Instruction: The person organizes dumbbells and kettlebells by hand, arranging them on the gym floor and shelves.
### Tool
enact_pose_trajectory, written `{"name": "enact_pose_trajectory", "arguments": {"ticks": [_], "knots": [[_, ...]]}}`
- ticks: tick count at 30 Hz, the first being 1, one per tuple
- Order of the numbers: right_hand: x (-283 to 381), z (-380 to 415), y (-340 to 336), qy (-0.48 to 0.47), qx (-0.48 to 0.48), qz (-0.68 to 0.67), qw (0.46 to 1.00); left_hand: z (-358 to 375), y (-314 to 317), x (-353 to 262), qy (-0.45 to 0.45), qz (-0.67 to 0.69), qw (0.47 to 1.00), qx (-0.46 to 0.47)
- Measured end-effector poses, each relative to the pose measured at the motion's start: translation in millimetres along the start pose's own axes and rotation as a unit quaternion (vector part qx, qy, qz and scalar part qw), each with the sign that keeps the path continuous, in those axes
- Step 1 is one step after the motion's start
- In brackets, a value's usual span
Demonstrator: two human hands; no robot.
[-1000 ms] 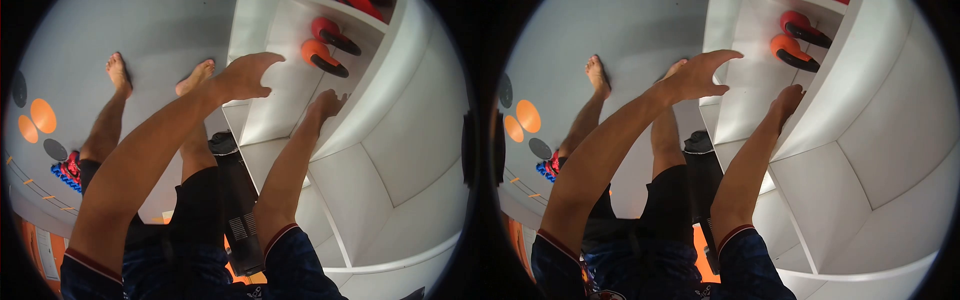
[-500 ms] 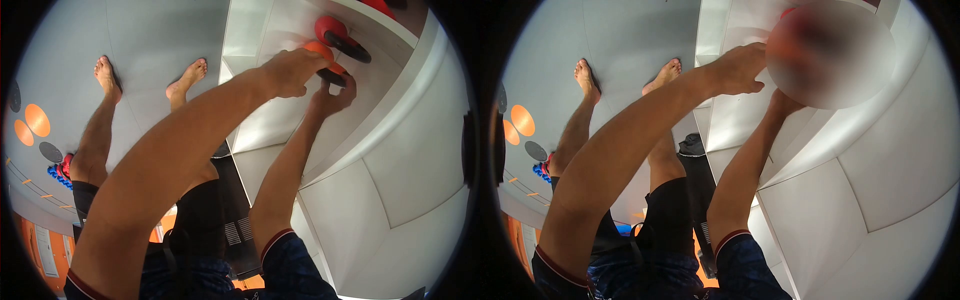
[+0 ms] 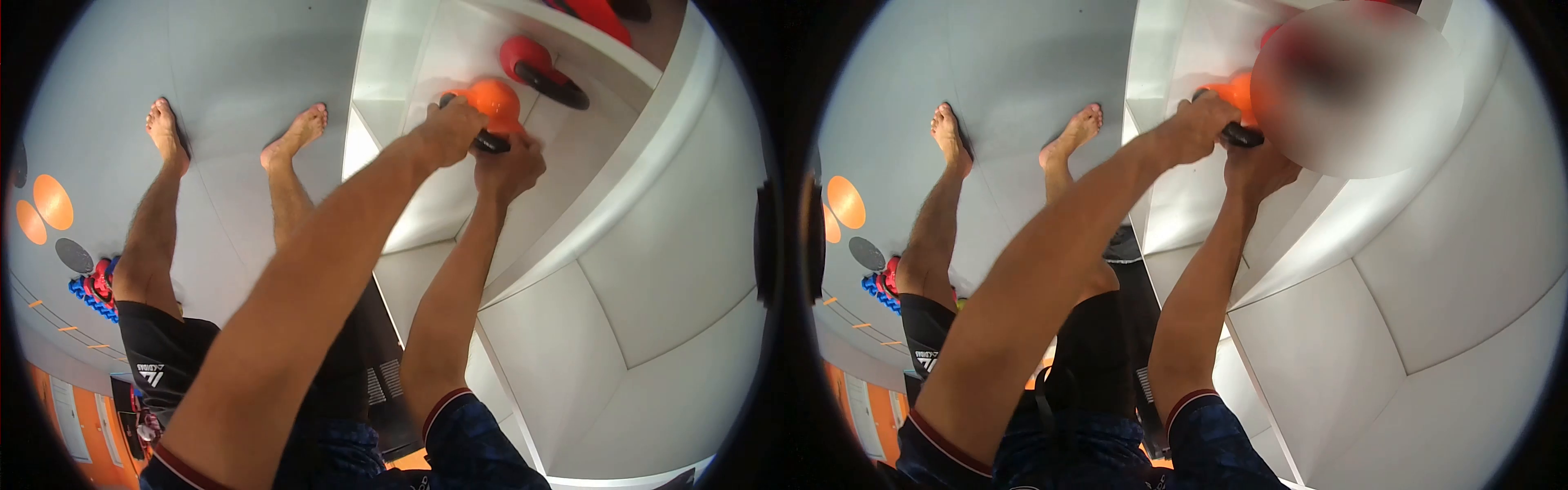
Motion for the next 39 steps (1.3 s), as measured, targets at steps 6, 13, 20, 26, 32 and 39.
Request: {"name": "enact_pose_trajectory", "arguments": {"ticks": [6,13,20,26,32,39], "knots": [[8,29,10,-0.037,0.017,-0.103,0.994,41,-14,-1,-0.002,-0.070,0.997,-0.022],[76,125,-51,-0.235,0.055,-0.148,0.959,188,-45,-8,-0.099,-0.061,0.993,0.005],[109,224,-149,-0.360,0.049,-0.155,0.919,330,-92,-85,0.041,-0.007,0.944,-0.327],[130,284,-248,-0.425,0.024,-0.100,0.899,399,-79,-126,-0.035,0.076,0.989,-0.122],[152,323,-321,-0.447,0.071,-0.117,0.884,460,-126,-195,-0.009,-0.019,0.994,-0.109],[205,358,-371,-0.553,0.051,-0.156,0.817,529,-164,-225,-0.045,-0.037,0.961,-0.270]]}}
Point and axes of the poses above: each hand's wrist, its own z-axis away from the middle knuckle, its own y-axis out of the palm, x = y × z, the point moved 7 cm from there along -z, towards the middle knuckle, and after that the axes turned 13 degrees about z, right-handed, at the moved point
